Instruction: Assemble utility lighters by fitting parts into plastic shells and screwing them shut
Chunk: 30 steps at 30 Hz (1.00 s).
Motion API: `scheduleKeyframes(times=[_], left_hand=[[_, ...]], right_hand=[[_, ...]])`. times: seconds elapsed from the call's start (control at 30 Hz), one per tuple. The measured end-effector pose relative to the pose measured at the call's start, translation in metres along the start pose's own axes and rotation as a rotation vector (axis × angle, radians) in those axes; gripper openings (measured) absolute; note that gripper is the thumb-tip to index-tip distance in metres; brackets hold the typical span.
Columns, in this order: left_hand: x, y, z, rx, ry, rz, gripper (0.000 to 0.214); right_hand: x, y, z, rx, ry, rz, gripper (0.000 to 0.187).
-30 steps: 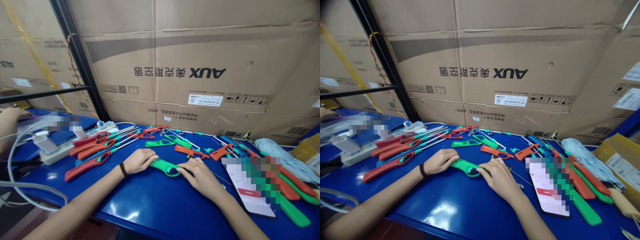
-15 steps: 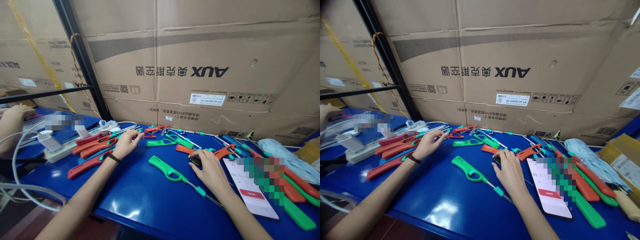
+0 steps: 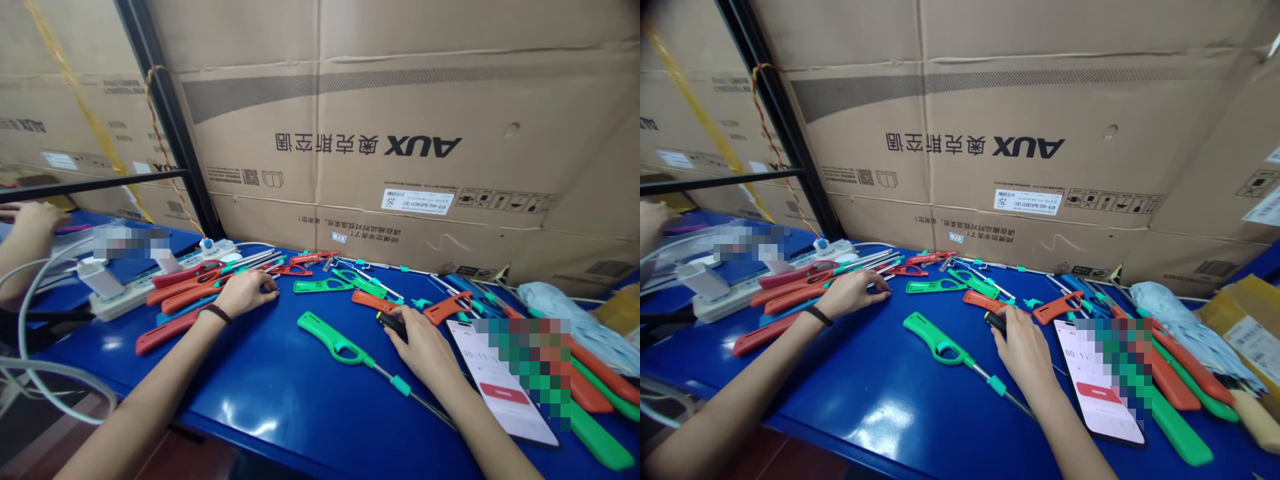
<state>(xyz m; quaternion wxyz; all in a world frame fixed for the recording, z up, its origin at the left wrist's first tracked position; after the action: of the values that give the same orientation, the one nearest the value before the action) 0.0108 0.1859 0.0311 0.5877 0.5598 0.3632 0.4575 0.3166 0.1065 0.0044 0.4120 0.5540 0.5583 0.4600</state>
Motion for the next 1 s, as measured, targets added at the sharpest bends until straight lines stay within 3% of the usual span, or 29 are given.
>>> scheduleKeyframes(times=[0.43,0.8,1.0], left_hand=[[-0.006,0.002,0.008,-0.045,-0.026,0.063,0.023],[-0.007,-0.007,0.004,-0.174,-0.098,-0.018,0.022],[-0.01,-0.006,0.016,-0.203,-0.151,-0.032,0.024]], right_hand=[[0.0,0.001,-0.001,0.051,0.009,-0.027,0.013],[0.001,0.003,-0.001,0.05,0.07,0.039,0.012],[0.0,0.003,-0.001,0.044,0.049,0.016,0.014]])
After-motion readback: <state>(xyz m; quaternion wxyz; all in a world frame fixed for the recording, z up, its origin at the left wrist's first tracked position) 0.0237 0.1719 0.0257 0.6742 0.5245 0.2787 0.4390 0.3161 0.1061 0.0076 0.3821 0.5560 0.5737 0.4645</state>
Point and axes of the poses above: each hand's wrist, its own x-axis towards the middle knuckle, its own y-axis out of the back of the hand, z = x × y, the point moved 10 cm from there along x, towards the middle knuckle, and after that the axes turned 6 degrees about -z, right-handed, at the moved point
